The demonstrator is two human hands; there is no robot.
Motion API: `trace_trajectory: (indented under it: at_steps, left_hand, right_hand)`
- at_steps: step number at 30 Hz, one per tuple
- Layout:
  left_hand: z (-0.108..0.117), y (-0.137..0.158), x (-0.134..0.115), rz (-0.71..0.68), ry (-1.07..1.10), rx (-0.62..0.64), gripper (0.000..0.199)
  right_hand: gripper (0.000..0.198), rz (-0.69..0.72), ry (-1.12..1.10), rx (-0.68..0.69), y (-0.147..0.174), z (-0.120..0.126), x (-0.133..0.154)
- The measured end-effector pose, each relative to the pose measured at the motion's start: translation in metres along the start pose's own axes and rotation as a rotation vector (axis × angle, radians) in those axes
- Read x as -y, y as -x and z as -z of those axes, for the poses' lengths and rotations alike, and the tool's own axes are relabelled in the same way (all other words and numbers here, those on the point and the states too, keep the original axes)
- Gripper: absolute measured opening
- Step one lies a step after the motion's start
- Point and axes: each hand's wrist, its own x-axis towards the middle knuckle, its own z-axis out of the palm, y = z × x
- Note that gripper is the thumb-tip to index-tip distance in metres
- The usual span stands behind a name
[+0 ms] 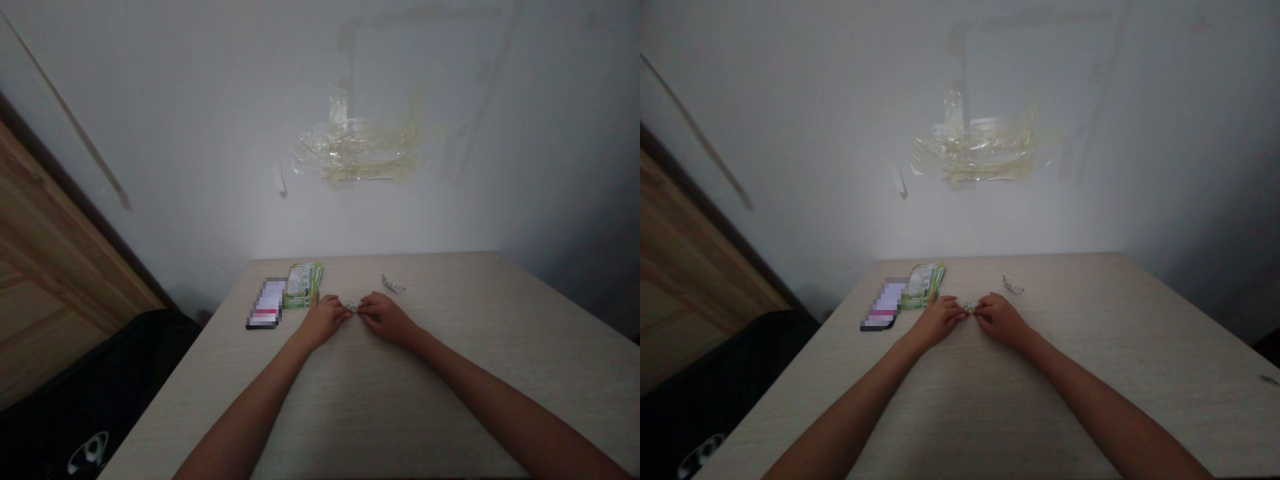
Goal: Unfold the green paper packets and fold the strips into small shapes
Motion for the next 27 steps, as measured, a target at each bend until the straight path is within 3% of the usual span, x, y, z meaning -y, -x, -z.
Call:
trace_trajectory:
  at_steps: [16,27]
  left_hand:
    - [0.001,-0.0004,-0.0047,0.073,-0.005,-0.011,0.027]
    - [-0.0038,-0.0017,-0.0011,0.107,0.046,0.006,0.029]
  right_hand:
    - [0.024,-0.015,0.046,0.044,-0.0013,0.0008,0.0026]
    - [0.026,-0.058,0.024,-0.002,0.0019,-0.007,-0.0026]
